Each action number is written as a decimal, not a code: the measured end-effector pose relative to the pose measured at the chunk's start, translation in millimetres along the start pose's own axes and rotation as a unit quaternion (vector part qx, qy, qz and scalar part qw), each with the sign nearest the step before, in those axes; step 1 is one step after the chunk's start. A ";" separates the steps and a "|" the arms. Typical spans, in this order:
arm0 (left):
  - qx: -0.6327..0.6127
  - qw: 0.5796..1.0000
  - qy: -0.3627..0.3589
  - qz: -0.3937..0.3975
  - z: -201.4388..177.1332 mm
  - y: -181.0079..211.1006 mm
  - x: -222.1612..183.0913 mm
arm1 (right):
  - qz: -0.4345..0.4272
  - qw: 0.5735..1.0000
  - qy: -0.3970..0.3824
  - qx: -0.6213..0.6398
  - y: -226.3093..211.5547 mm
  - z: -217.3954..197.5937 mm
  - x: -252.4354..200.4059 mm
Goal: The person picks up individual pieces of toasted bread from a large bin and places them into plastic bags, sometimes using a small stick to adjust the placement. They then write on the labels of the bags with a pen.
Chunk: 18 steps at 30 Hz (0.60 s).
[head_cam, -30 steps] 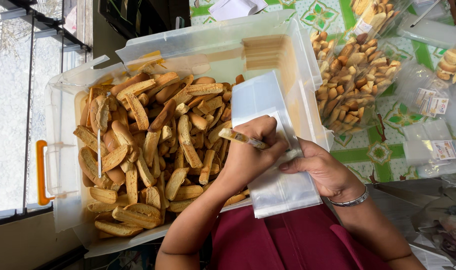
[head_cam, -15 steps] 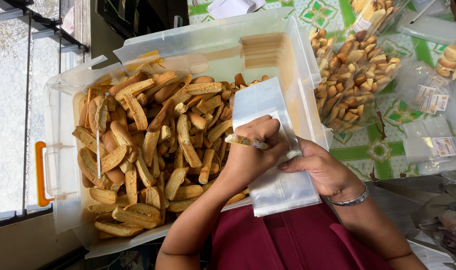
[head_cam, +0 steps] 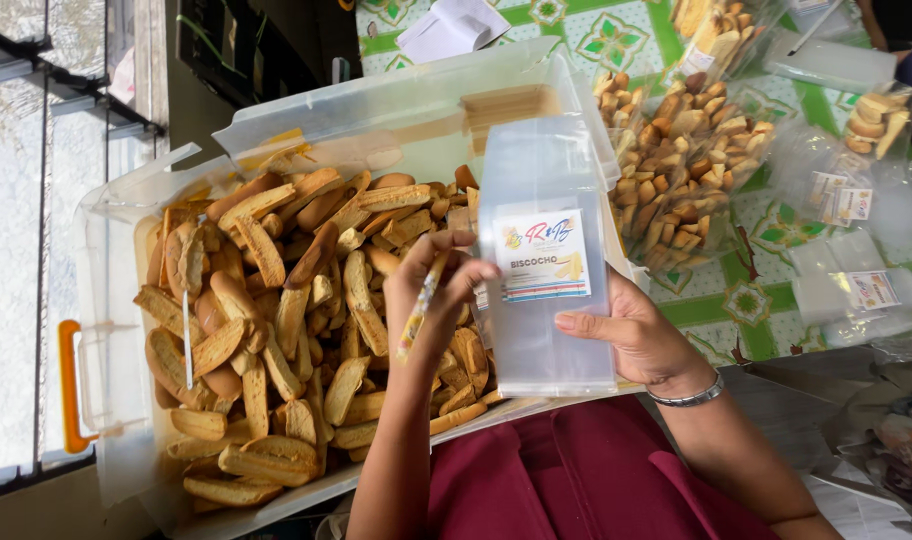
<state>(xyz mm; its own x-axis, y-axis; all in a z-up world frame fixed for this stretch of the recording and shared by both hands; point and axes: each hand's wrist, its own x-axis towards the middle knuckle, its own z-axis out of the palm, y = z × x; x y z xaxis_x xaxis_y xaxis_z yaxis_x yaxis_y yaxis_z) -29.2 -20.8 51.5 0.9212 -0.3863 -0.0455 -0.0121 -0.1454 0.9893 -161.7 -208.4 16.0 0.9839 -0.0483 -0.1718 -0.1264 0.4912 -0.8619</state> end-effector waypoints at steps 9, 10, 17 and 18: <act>-0.210 0.977 -0.015 -0.034 0.7 -36.0 3.7 | -0.021 0.999 0.019 0.041 10.1 -15.7 3.9; -0.204 0.979 -0.015 -0.015 -3.1 -41.2 5.6 | -0.021 0.998 0.026 0.051 11.3 -17.3 3.6; -0.266 0.959 0.066 -0.069 -31.5 -97.1 31.9 | -0.039 0.995 0.091 0.020 1.0 -34.8 -5.4; -0.271 0.957 0.068 -0.080 -31.8 -107.9 31.3 | -0.040 0.994 0.098 0.029 -1.0 -38.3 -6.9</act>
<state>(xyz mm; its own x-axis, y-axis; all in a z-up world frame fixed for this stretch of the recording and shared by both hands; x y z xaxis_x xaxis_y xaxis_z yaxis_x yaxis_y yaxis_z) 13.3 11.8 -52.3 0.9368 -0.2709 -0.2214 0.3036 0.3151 0.8992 -173.2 -241.9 -0.2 0.9462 -0.2559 -0.1980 -0.0348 0.5280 -0.8485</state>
